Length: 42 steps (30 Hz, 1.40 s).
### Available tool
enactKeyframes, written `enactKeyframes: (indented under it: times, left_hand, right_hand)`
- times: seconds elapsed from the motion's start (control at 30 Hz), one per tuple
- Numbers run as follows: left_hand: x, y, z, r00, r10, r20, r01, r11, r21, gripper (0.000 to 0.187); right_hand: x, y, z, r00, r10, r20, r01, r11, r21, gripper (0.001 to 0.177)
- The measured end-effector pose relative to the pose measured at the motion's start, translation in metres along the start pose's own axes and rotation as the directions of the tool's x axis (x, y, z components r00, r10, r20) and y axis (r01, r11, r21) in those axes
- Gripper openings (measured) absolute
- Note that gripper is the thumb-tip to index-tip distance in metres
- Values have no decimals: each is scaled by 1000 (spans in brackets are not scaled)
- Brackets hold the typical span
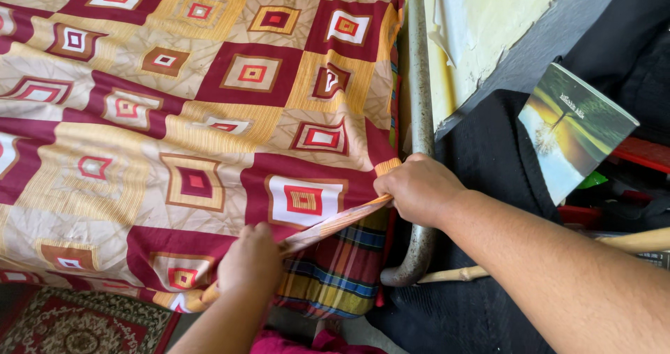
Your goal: The person folds a patterned bed sheet on a bed, smoothing the fabric and aligning the edges. The person then folds the sheet in half and tucks the edges under the mattress.
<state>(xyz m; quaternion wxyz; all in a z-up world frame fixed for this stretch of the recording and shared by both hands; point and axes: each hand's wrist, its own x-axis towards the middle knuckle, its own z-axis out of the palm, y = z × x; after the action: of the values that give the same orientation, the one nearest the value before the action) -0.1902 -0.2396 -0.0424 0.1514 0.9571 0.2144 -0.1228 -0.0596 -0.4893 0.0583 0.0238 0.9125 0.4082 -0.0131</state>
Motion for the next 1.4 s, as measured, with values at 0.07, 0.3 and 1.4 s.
enactKeyframes:
  times: [0.07,0.3,1.4]
  left_hand:
    - [4,-17,2,998,-4,63,1,999,48,31]
    - [-4,-8,-25,968,239,80,-221,958,-184,25]
    - [-60,2,-57,888,373,270,-397,917,42,44]
  right_hand:
    - [0,-1,-3,996,71,54,-69,996,-50,18]
    - [6,-27,-13,975,163,148,-123,961,-247,18]
    - [17,-83,7,989,-114,93,137,943,-303,18]
